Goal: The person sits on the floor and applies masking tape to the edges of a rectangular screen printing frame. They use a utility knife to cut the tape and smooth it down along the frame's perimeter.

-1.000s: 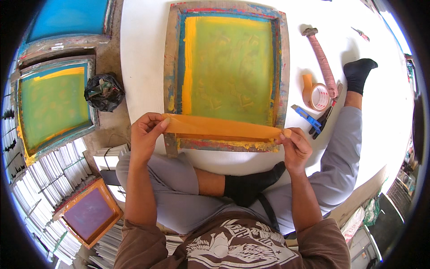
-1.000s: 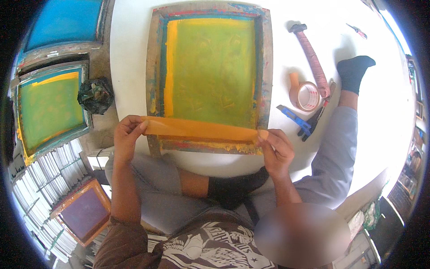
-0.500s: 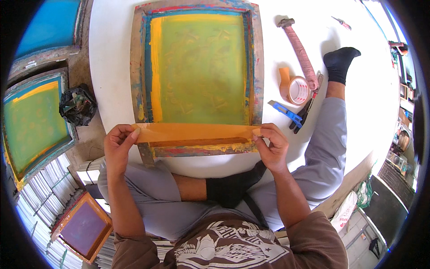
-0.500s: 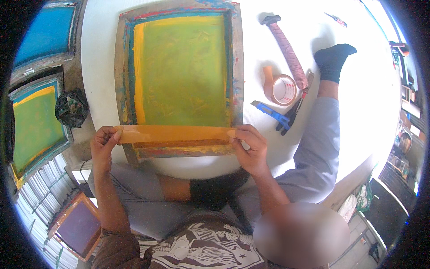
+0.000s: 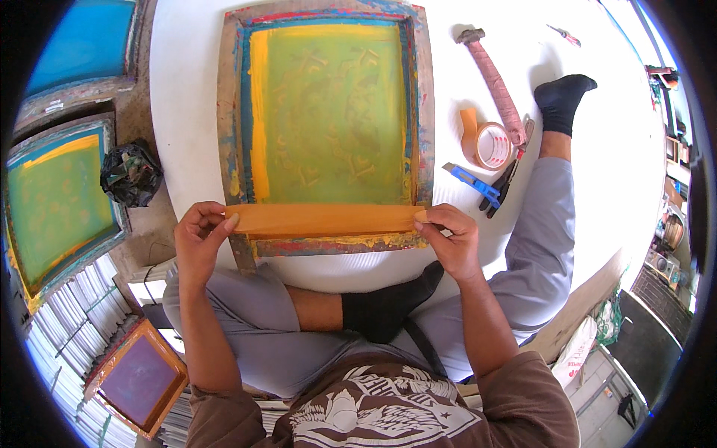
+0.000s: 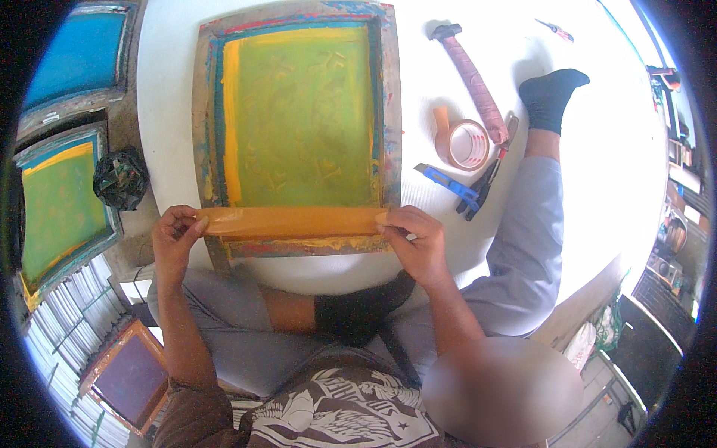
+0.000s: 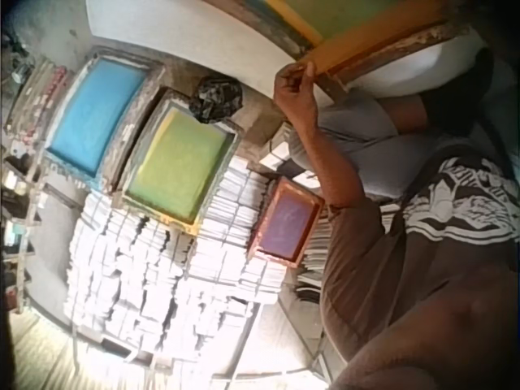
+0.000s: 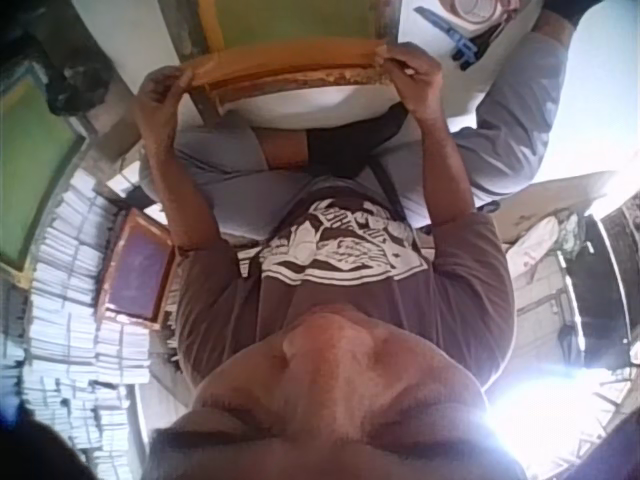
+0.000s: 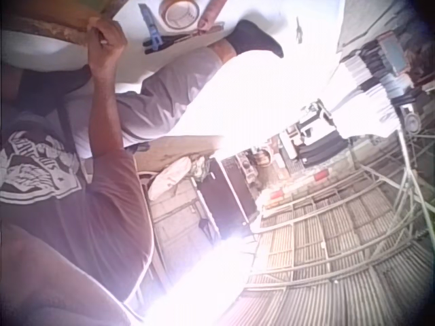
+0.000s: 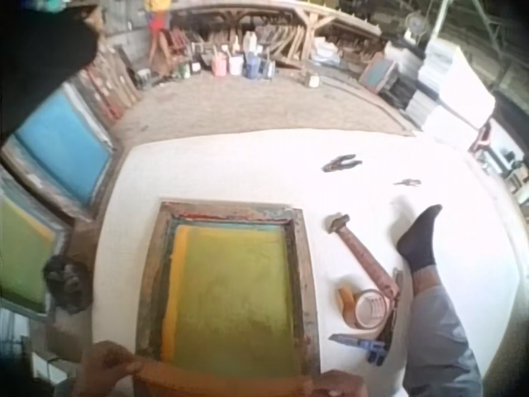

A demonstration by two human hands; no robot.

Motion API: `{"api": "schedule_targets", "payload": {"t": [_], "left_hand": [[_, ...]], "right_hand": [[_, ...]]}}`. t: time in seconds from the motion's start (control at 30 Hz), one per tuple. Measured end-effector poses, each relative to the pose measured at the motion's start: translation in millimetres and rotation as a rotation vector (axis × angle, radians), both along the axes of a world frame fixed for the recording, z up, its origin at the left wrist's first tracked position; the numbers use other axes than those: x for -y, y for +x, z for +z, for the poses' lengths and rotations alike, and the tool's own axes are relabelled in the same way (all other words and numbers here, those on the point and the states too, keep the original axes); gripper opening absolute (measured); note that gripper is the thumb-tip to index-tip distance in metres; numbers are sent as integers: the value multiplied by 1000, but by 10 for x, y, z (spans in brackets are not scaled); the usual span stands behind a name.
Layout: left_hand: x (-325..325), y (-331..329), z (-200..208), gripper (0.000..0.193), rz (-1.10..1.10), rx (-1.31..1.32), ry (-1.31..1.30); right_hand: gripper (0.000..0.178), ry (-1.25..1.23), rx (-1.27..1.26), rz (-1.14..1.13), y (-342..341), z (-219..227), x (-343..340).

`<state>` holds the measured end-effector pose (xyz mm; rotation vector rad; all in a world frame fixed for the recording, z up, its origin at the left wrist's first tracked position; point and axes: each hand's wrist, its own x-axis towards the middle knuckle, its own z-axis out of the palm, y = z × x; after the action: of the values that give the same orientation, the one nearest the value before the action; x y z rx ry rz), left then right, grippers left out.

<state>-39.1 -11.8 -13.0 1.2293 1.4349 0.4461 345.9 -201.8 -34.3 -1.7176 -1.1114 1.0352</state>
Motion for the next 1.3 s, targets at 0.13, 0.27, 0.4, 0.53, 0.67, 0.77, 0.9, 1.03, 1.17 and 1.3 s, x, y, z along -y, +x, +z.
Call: {"api": "schedule_targets", "payload": {"t": [0.13,0.27,0.4,0.53,0.67,0.77,0.9,1.03,1.17,1.3], "left_hand": [[29,42,36,16,-12,4,53],[47,-75,-75,14,-70,0,92],[45,-72,5,11,-71,32,49],[38,-109,38,10,-99,89,48],[42,-100,44,11,-118,88,27],[59,-141,38,12,-148,95,9],[62,-61,120,13,-171,14,-42],[46,-77,30,16,-154,-27,-119],[17,-52,21,18,-174,-93,-184],[-14,-29,14,17,-197,-151,-169]], "right_hand": [[18,-201,-165,-112,-23,-74,50],[19,-321,-352,-189,5,-61,3],[19,-325,-360,-155,92,-55,1],[17,-273,-354,-119,130,-36,6],[15,-287,-363,-139,114,137,-66],[14,-284,-355,-138,112,156,-41],[16,-298,-325,-111,128,73,11],[19,-371,-242,-58,93,36,3],[20,-456,-215,-40,18,86,-34],[19,-496,-256,-88,-41,133,-68]]}}
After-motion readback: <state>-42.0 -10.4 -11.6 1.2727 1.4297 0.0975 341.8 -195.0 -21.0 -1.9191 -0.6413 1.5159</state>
